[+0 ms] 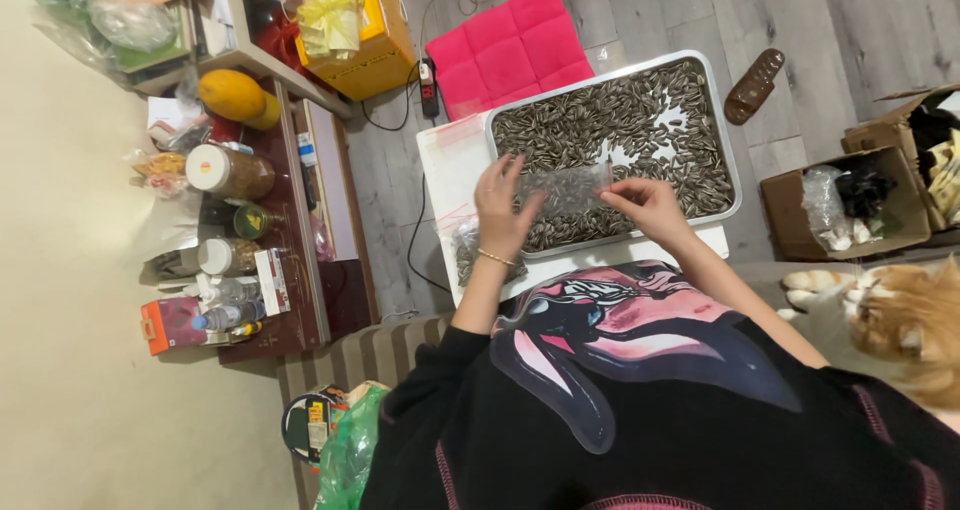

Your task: Bagging sunflower seeds into small plastic bags using a small cup for scooping from a large tray.

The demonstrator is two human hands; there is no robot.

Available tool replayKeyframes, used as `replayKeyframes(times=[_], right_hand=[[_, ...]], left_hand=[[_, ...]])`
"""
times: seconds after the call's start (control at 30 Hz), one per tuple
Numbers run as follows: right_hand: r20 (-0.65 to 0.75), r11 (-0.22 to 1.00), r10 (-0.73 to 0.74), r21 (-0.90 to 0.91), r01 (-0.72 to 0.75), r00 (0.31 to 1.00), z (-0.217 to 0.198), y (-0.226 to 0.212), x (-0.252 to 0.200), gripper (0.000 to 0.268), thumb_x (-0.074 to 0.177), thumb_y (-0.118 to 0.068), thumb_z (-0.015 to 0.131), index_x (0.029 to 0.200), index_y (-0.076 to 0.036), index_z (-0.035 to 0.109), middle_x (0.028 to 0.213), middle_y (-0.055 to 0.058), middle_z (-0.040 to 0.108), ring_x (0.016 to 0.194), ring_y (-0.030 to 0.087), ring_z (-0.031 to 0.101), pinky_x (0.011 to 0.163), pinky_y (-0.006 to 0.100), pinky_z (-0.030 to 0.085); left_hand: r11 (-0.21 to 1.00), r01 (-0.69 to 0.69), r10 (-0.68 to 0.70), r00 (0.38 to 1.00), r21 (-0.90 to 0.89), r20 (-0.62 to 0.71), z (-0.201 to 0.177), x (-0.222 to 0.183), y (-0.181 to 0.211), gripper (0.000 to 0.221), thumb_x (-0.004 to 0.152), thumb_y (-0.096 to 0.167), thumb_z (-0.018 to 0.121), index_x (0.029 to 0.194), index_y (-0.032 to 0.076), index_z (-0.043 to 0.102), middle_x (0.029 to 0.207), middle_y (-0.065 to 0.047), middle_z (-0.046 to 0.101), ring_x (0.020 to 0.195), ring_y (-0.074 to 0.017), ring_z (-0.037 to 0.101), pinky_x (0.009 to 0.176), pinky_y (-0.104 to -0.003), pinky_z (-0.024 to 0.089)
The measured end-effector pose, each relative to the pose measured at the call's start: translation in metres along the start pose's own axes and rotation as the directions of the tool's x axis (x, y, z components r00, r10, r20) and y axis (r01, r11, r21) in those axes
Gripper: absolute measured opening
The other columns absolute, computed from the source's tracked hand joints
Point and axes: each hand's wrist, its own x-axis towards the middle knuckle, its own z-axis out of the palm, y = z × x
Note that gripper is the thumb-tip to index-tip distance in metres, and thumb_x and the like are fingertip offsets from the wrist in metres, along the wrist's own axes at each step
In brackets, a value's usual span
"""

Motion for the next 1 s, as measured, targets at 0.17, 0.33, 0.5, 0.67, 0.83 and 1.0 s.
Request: replayKeyframes(times=[0.17,0.33,0.5,0.67,0.83,1.0], right_hand=[[0.055,0.999,-0.053,0.013,0.053,0.997,0.029,-0.004,-0.003,0.015,0.088,-0.009,0.082,0.101,-0.004,0.078,0.11,0.014,0.074,0.098,0.014,0.063,0.084,0.033,0.054],[0.131,0.997,-0.042,0.066,0.033,0.99,0.036,0.009,-0.001,0.014,0.088,-0.008,0.08,0.101,-0.003,0.078,0.116,0.017,0.072,0.105,0.021,0.063,0.088,0.037,0.055],[0.153,0.999,-0.04,0.012,0.038,0.987,0.044,0.003,-0.001,0.018,0.087,-0.011,0.083,0.101,-0.001,0.077,0.111,0.018,0.07,0.1,0.02,0.062,0.085,0.036,0.055],[-0.001,0.97,-0.112,-0.219,0.109,0.994,0.039,-0.004,0.033,0.02,0.1,-0.029,0.079,0.107,-0.01,0.078,0.095,0.007,0.073,0.072,0.014,0.062,0.064,0.026,0.049],[0.113,0.713,-0.311,-0.628,0.311,0.944,0.068,0.014,0.091,0.059,0.092,-0.029,0.081,0.141,-0.004,0.057,0.135,0.026,0.054,0.125,0.047,0.049,0.102,0.055,0.042],[0.471,0.33,-0.131,-0.809,0.486,0.872,0.114,0.006,0.151,0.063,0.099,-0.052,0.053,0.153,-0.021,0.043,0.164,0.018,0.028,0.149,0.043,0.021,0.115,0.064,0.023]], left_hand=[[0.87,-0.437,0.41,0.898,0.227,0.158,0.048,-0.01,0.009,0.113,0.067,0.053,0.087,0.159,0.017,0.032,0.159,-0.011,0.041,0.146,-0.0272,0.038,0.126,-0.053,0.016],[0.816,-0.466,0.398,0.882,0.342,0.252,0.068,-0.02,-0.012,0.107,0.064,0.017,0.087,0.157,0.012,0.034,0.141,-0.008,0.055,0.135,-0.0237,0.05,0.125,-0.057,0.021],[0.84,-0.438,0.388,0.898,0.321,0.209,0.063,-0.027,-0.017,0.093,0.075,0.039,0.08,0.154,0.012,0.039,0.134,-0.005,0.057,0.129,-0.0214,0.053,0.123,-0.06,0.021],[0.894,-0.288,0.261,0.958,0.345,0.121,0.041,-0.026,-0.04,0.096,0.074,0.045,0.083,0.152,0.01,0.039,0.131,-0.01,0.058,0.124,-0.0258,0.054,0.121,-0.06,0.024],[0.933,-0.117,0.115,0.993,0.339,0.025,0.006,-0.029,-0.04,0.09,0.085,0.052,0.077,0.152,0.007,0.037,0.13,-0.012,0.057,0.123,-0.0273,0.054,0.12,-0.058,0.024],[0.855,-0.099,0.106,0.994,0.51,0.017,-0.004,-0.041,-0.032,0.086,0.09,0.066,0.064,0.147,0.004,0.044,0.134,-0.009,0.061,0.122,-0.0253,0.057,0.119,-0.052,0.032]])
